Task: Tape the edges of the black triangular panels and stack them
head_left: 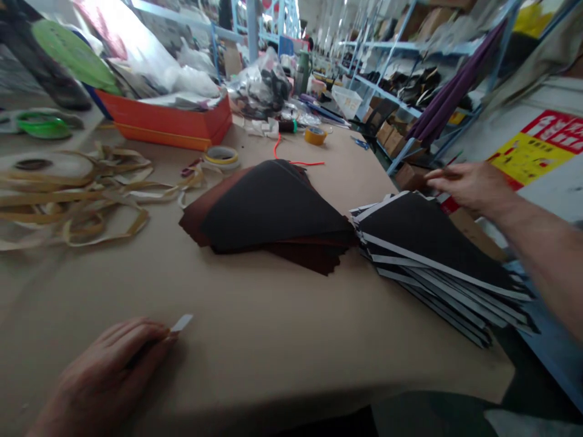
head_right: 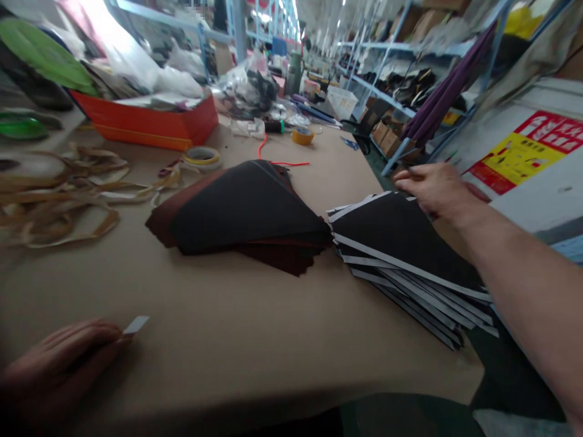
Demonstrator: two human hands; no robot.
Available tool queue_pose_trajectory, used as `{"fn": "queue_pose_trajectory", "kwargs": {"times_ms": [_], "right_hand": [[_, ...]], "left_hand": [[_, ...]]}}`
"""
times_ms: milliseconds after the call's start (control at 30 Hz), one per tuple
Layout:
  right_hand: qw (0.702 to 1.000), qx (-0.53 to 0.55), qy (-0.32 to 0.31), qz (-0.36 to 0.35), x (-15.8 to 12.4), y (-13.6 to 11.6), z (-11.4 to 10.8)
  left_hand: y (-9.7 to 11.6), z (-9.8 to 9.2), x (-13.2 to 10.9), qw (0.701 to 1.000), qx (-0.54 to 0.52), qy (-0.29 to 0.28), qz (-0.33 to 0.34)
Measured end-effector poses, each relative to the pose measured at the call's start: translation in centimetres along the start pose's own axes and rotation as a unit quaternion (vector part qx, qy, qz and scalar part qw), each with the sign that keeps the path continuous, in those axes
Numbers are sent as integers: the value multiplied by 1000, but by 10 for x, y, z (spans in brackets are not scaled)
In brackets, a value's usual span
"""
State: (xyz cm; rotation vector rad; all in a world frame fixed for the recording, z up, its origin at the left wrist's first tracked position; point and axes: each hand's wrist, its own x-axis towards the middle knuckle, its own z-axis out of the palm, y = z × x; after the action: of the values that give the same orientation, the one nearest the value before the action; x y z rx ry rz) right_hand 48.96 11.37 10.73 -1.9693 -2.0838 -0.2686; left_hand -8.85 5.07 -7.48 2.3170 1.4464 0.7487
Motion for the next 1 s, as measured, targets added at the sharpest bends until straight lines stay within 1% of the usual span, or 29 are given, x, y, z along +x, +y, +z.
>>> {"fn": "queue_pose_trajectory", "kwargs": {"times_ms": [33, 100, 133, 167, 200, 267, 367, 433, 500, 633, 700, 867, 1000], "right_hand": [[1000, 0, -3, -31, 4, -32, 15], [992, 23, -56, -109, 11, -96, 46], [985, 31, -80, -148, 13, -124, 61], [979, 31, -96, -177, 15, -147, 74], [973, 16, -112, -203, 17, -165, 84], [961, -33, -132, -242, 19, -185, 99], [944, -97, -135, -286, 21, -189, 106], [935, -109, -130, -312, 22, -186, 105], [932, -105, -135, -320, 25, -182, 105], [941, -64, -163, -290, 33, -181, 106], [944, -51, -166, -279, 36, -183, 108], [959, -46, -137, -245, 28, -192, 114], [968, -38, -117, -217, 20, -198, 115]], "left_hand": [[4, -2, 1, 1000, 7, -2, 1], [11, -5, 2, 1000, 11, 0, 0], [15, -6, 2, 1000, 10, -1, -2], [18, -7, 2, 1000, 10, -2, -6], [21, -8, 2, 1000, 11, -5, -10], [25, -9, 2, 1000, 16, -10, -12], [30, -8, 2, 1000, 30, 0, -5], [32, -7, 2, 999, 42, -1, -9], [34, -7, 2, 998, 57, -5, -18], [37, -7, 3, 997, 75, 1, -26], [38, -7, 3, 997, 78, 3, -25], [37, -7, 3, 997, 75, 0, -19], [34, -6, 2, 998, 64, -3, -17]]}}
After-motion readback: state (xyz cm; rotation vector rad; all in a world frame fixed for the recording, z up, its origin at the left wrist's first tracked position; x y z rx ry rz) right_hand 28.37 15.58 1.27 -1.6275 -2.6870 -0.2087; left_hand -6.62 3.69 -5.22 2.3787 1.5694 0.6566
